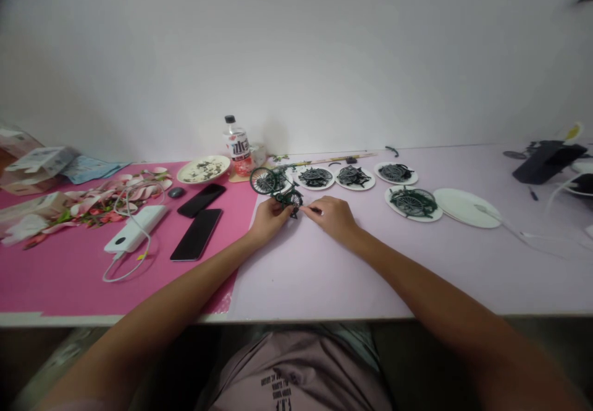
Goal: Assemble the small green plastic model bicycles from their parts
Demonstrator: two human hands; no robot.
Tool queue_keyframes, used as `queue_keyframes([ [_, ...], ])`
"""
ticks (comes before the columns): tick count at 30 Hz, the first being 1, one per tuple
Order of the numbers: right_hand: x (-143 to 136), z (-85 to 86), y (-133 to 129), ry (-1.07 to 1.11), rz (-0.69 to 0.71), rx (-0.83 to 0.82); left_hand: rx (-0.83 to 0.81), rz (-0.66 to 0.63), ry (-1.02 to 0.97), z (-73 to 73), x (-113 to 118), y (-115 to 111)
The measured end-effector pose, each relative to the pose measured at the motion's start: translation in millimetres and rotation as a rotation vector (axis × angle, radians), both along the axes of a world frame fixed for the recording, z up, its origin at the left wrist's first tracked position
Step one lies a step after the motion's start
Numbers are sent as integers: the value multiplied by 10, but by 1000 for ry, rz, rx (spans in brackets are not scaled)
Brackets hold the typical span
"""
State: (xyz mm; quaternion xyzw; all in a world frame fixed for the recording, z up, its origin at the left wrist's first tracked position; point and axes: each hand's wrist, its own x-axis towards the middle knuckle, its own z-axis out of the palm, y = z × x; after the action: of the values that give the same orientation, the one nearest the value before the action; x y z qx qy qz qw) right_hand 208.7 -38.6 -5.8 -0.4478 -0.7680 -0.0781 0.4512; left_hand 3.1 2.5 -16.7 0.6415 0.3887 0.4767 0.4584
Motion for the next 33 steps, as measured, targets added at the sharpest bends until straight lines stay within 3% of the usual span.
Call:
queue_keyframes([
  [5, -19, 30, -28, -11, -36, -114, -1, -3, 12, 27, -5, -31],
  [13, -43, 97, -98, 2, 29, -415, 27, -17, 21, 13, -3, -28],
  [33, -64, 38, -87, 144, 89, -604, 14, -13, 2, -30, -27, 38],
])
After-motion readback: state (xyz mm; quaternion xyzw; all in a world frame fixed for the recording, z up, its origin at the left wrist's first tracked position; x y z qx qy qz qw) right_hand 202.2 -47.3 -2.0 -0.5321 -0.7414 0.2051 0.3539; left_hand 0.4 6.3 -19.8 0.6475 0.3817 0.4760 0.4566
